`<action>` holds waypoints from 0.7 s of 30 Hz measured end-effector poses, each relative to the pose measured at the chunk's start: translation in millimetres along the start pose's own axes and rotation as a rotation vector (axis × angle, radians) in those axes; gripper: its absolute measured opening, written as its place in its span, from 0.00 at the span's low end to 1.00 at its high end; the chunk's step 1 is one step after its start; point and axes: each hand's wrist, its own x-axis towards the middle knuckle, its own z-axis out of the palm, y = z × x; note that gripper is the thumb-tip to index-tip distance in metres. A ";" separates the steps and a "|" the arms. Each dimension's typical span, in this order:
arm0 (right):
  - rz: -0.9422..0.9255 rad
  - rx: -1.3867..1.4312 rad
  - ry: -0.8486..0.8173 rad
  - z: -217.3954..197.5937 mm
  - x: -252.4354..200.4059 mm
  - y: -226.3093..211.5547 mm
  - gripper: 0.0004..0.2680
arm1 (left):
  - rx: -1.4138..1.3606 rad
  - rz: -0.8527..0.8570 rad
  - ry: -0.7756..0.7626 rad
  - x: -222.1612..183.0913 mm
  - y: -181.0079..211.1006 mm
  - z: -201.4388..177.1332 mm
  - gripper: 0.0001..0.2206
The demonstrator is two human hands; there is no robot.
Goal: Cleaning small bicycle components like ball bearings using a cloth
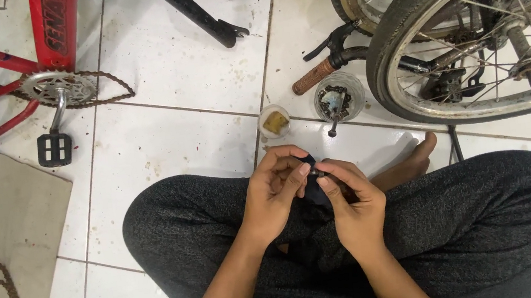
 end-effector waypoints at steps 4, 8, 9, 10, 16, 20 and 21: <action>-0.054 -0.030 -0.006 0.4 0.1 0.4 0.07 | 0.023 0.021 -0.007 -1.6 1.0 -1.1 0.10; -0.065 -0.059 0.005 1.0 -0.1 -0.7 0.07 | 0.064 0.048 -0.008 -1.3 4.2 0.4 0.10; -0.079 -0.069 0.013 1.5 -0.6 -0.8 0.07 | 0.065 0.045 -0.007 -1.5 5.2 0.8 0.10; -0.077 -0.069 0.014 1.5 -0.9 -1.5 0.07 | 0.065 0.044 -0.007 -1.9 5.1 1.8 0.10; -0.216 -0.125 0.009 2.7 0.7 -2.7 0.06 | 0.041 0.052 -0.044 -2.9 1.5 3.4 0.10; -0.143 -0.095 0.036 3.3 3.8 -8.0 0.06 | 0.078 0.069 -0.011 -0.8 -3.5 3.1 0.10; -0.133 -0.061 0.074 4.7 6.7 -11.0 0.06 | 0.068 0.117 0.012 0.9 -6.8 3.8 0.09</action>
